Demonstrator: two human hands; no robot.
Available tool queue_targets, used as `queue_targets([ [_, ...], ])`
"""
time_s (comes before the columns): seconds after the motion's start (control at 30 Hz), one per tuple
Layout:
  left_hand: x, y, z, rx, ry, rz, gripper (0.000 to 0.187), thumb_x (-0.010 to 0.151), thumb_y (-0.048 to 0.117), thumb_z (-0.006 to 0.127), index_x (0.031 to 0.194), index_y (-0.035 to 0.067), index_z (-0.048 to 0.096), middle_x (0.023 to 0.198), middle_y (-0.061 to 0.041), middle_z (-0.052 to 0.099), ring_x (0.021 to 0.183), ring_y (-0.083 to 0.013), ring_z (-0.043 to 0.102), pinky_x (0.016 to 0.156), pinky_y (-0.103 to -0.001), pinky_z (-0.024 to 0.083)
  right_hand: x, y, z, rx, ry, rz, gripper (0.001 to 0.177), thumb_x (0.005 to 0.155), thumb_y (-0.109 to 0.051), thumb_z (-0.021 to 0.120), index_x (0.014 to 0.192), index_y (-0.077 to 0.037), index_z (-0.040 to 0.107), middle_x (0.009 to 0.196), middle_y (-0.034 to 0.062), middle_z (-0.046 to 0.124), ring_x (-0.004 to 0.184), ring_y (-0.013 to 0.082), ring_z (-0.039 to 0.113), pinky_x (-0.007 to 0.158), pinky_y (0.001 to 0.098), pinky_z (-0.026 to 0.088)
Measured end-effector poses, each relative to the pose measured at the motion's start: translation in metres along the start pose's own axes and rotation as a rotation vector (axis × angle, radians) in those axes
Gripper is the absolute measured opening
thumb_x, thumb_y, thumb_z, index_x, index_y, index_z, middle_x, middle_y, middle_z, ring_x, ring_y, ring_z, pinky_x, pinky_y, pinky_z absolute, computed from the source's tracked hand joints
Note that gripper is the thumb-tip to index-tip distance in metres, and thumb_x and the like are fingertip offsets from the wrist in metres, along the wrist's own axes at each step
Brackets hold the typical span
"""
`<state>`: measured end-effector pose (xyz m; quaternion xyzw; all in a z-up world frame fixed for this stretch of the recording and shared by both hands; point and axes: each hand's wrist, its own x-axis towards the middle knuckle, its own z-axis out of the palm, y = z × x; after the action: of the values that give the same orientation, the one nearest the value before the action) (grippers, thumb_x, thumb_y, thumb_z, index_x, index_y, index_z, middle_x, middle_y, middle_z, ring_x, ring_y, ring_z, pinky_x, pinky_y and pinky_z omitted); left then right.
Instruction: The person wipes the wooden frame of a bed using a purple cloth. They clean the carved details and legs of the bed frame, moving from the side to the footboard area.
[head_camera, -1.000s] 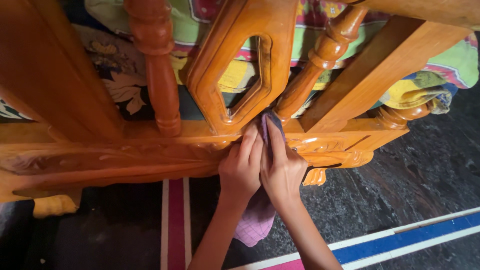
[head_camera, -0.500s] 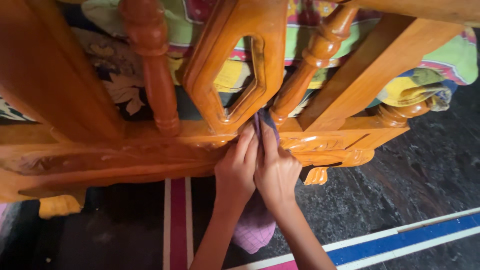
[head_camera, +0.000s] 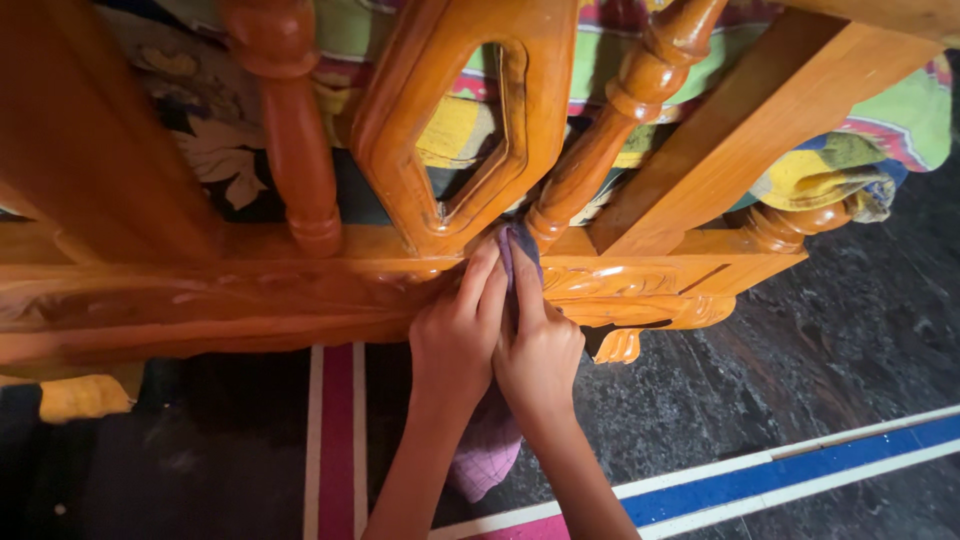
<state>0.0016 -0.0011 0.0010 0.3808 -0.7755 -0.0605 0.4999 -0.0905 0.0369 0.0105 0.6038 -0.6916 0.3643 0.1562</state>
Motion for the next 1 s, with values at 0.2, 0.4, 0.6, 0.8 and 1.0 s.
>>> queue_targets([
  [0.2,0.002,0.001,-0.003,0.004,0.055,0.034,0.034,0.093,0.008,0.063,0.126,0.006,0.065,0.143,-0.002,0.060,0.090,-0.0212,0.074,0.076,-0.034,0.058,-0.006,0.008,0.004,0.031,-0.029,0.041,0.063,0.090,-0.009,0.067,0.150,-0.017,0.051,0.072,0.0143,0.069,0.056,0.0315,0.067,0.053,0.0435,0.052],
  [0.4,0.006,0.003,-0.004,0.016,0.090,0.051,0.038,0.095,0.008,0.062,0.133,0.006,0.063,0.146,-0.001,0.059,0.096,-0.0212,0.074,0.080,-0.033,0.059,-0.013,0.019,0.003,-0.010,0.033,-0.040,0.057,0.091,-0.006,0.067,0.146,-0.015,0.056,0.075,0.0141,0.071,0.056,0.0291,0.067,0.057,0.0412,0.054],
  [0.6,0.008,0.006,-0.003,-0.013,0.090,0.002,0.042,0.097,0.011,0.062,0.138,0.009,0.062,0.145,0.000,0.060,0.096,-0.0199,0.074,0.078,-0.032,0.059,-0.018,0.041,0.000,-0.118,0.149,-0.020,0.055,0.092,-0.007,0.068,0.146,-0.008,0.053,0.092,0.0190,0.075,0.056,0.0297,0.067,0.053,0.0406,0.053],
  [0.8,0.008,0.009,0.000,-0.083,0.069,-0.025,0.040,0.100,0.012,0.061,0.140,0.008,0.061,0.145,-0.002,0.060,0.115,-0.0213,0.072,0.090,-0.033,0.059,0.009,0.050,-0.015,-0.248,0.052,0.076,0.057,0.092,-0.010,0.066,0.148,-0.010,0.055,0.072,0.0169,0.070,0.051,0.0341,0.065,0.051,0.0450,0.052],
  [1.0,0.013,0.010,0.005,-0.094,0.038,-0.041,0.039,0.099,0.011,0.061,0.138,0.007,0.062,0.144,-0.004,0.061,0.118,-0.0216,0.072,0.090,-0.032,0.059,0.018,0.034,-0.012,-0.321,0.046,0.100,0.063,0.090,-0.017,0.068,0.150,-0.008,0.050,0.067,0.0166,0.069,0.048,0.0333,0.064,0.048,0.0451,0.052],
])
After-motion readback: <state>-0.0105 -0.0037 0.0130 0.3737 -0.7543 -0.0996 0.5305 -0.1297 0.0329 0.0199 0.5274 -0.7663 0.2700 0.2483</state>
